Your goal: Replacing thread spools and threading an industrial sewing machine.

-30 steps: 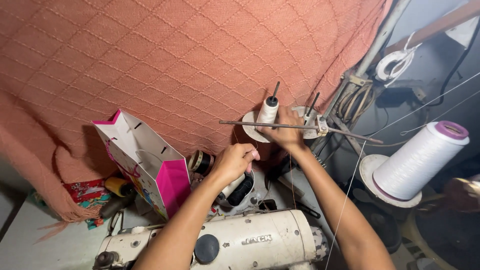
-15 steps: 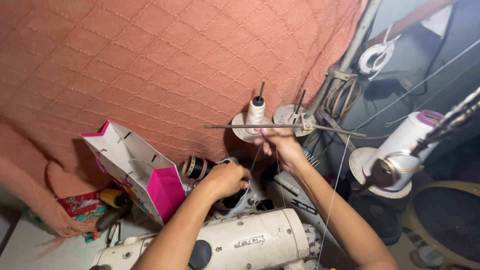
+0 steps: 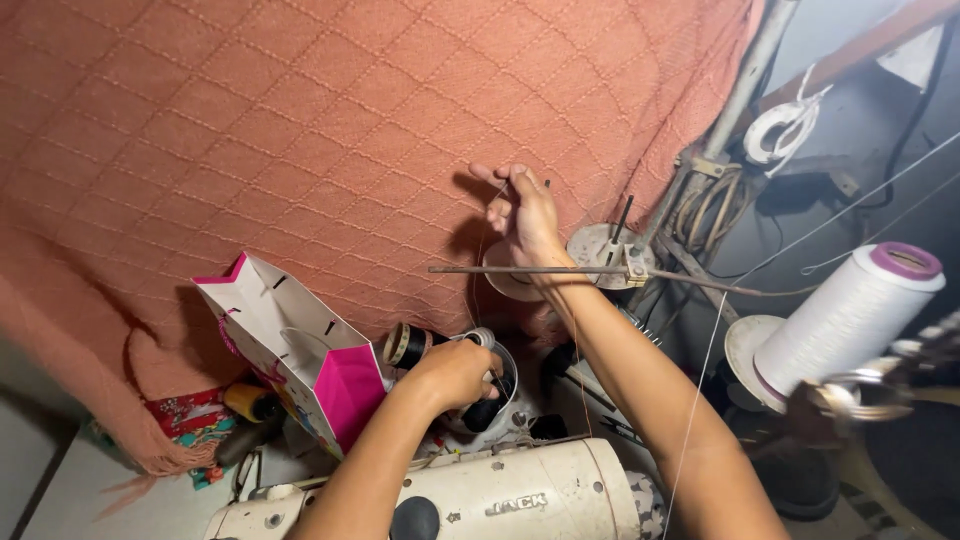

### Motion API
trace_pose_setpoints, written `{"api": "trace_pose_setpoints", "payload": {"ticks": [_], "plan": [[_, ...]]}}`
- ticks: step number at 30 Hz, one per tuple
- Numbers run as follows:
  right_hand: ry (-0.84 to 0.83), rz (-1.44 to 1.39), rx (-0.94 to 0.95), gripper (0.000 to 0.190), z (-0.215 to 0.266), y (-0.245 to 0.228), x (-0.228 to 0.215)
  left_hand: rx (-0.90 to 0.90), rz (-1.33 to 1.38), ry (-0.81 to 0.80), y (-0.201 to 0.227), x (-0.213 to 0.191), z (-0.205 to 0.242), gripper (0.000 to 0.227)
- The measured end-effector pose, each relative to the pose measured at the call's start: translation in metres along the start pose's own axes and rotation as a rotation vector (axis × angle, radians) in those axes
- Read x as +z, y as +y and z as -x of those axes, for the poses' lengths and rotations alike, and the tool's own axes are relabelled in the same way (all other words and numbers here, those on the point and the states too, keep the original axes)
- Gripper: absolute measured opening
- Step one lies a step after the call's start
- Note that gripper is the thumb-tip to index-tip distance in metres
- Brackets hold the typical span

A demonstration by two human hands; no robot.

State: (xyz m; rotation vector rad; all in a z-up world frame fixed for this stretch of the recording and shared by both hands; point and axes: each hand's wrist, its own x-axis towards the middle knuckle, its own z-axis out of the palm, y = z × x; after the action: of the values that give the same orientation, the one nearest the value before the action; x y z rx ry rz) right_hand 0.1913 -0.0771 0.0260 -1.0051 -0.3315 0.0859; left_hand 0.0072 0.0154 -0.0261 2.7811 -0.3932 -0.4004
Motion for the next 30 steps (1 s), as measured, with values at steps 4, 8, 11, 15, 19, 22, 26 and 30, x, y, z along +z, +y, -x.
{"api": "trace_pose_setpoints", "payload": {"ticks": [4,8,11,15,19,22,26,30], "plan": [[-0.028,0.111,-0.002,0.024,0.007,0.005,-0.027,-0.006,0.030,-0.090,0.009,-0.028,0.029,0.033],[-0.056,0.267,0.004,0.028,0.015,0.019,-0.077,-0.157,-0.102,-0.017,0.003,-0.043,0.044,0.029],[-0.028,0.314,0.018,0.029,0.040,0.013,-0.105,-0.339,-0.166,0.113,-0.020,-0.053,0.066,0.020],[-0.136,0.459,0.039,0.036,0.077,-0.017,-0.120,-0.480,-0.234,0.240,-0.006,-0.078,0.129,0.022],[-0.241,1.006,0.062,0.018,0.110,-0.041,-0.136,-0.687,-0.571,0.615,0.019,-0.095,0.175,0.013],[-0.345,1.427,-0.155,0.027,0.132,-0.051,-0.146,-0.435,-0.324,0.884,0.008,-0.101,0.150,0.026],[-0.317,1.764,-0.240,0.054,0.173,-0.071,-0.156,-0.311,0.379,0.623,-0.018,-0.091,0.079,0.076],[-0.390,1.631,-0.377,0.047,0.230,-0.101,-0.181,-0.064,0.793,0.429,-0.030,-0.069,0.038,0.087]]}}
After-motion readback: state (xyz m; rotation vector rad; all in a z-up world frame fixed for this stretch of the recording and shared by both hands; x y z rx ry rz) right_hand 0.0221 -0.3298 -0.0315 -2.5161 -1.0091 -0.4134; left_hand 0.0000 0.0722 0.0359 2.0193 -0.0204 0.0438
